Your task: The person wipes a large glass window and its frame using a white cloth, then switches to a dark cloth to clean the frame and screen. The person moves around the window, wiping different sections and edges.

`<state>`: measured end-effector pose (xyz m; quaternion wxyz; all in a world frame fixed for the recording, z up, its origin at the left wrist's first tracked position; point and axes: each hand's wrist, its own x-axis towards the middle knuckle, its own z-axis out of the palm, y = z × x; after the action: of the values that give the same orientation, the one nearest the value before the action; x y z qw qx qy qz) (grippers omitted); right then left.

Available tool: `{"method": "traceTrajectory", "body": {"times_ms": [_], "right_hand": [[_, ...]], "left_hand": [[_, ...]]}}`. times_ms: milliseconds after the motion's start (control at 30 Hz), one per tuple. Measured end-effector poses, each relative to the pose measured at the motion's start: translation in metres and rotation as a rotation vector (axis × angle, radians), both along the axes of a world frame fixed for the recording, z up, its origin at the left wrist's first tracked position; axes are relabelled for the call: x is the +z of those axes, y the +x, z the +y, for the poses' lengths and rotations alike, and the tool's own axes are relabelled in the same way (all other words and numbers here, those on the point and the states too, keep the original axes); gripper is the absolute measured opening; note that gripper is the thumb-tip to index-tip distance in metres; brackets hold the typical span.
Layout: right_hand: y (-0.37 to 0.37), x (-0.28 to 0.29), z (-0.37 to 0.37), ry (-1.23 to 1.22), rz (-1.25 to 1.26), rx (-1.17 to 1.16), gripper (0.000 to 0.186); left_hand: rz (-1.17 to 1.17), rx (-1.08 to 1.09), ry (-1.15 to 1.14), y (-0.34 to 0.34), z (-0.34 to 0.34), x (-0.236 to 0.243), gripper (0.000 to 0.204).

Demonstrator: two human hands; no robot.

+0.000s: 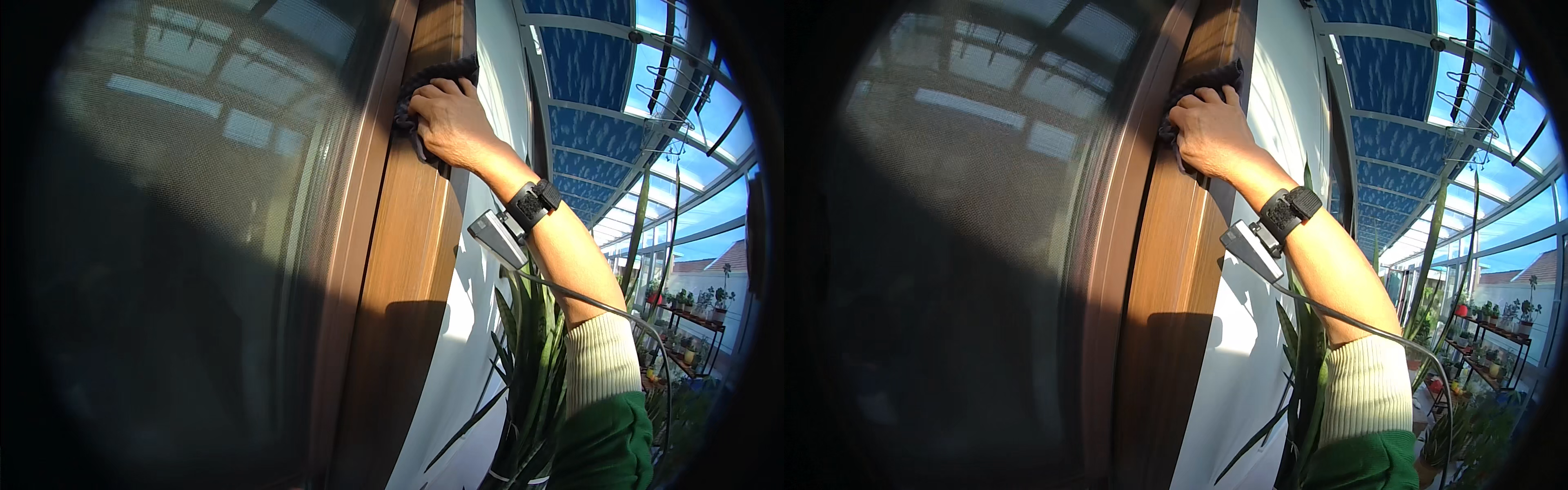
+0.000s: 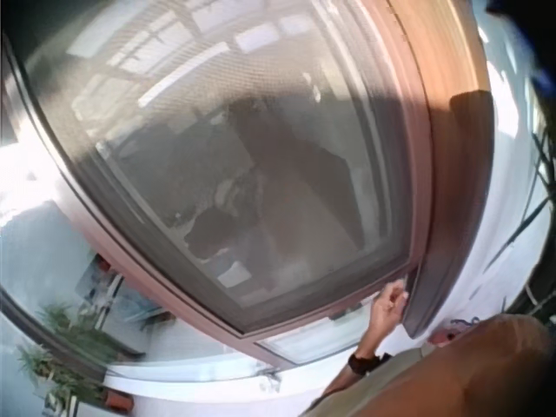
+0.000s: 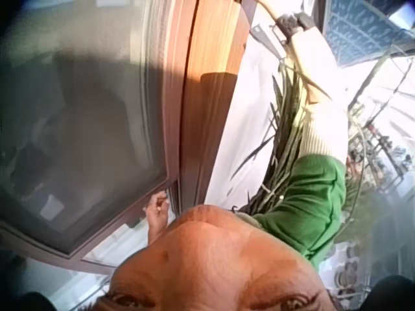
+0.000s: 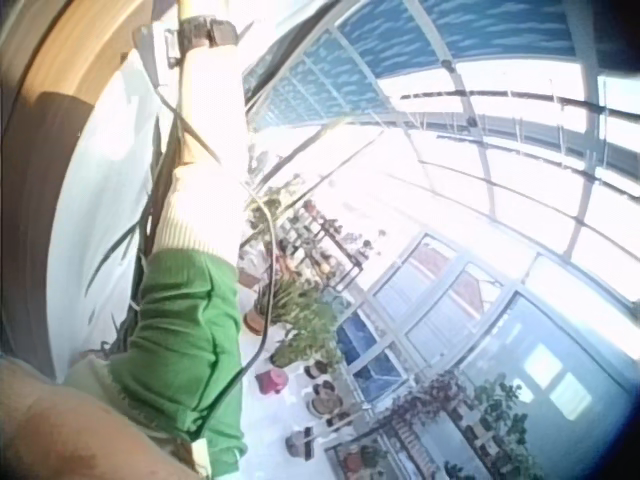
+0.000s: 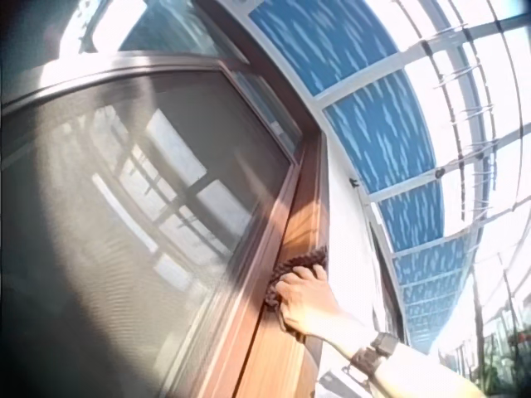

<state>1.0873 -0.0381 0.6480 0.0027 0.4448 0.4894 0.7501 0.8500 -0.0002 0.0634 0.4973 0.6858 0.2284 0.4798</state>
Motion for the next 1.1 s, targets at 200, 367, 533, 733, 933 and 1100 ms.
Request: {"method": "traceTrajectory", "body": {"times_ms": [200, 367, 533, 733, 933, 1100], "right_hand": [[0.001, 0.061, 0.018, 0.053, 0.133, -0.128, 0.028], [0.009, 0.119, 0.038, 0.144, 0.124, -0.148, 0.032], [0.008, 0.126, 0.049, 0.244, 0.092, -0.065, 0.028], [0.007, 0.054, 0.03, 0.167, 0.06, -0.064, 0.035], [0.037, 0.177, 0.044, 0.319, 0.143, 0.109, 0.04], [0.054, 0.154, 0.034, 0.275, 0.219, 0.491, 0.052]], "left_hand": [[0.073, -0.369, 0.124, 0.044, 0.03, -0.035, 0.038], [0.257, -0.455, 0.093, 0.05, 0.047, -0.068, 0.049], [0.269, -0.563, -0.112, 0.044, 0.058, -0.12, 0.047], [0.038, -0.665, -0.544, 0.042, 0.071, -0.185, 0.044], [0.19, -0.517, -0.225, 0.033, 0.068, -0.24, 0.044], [-0.096, -0.682, -0.783, 0.023, 0.071, -0.267, 0.046]]}}
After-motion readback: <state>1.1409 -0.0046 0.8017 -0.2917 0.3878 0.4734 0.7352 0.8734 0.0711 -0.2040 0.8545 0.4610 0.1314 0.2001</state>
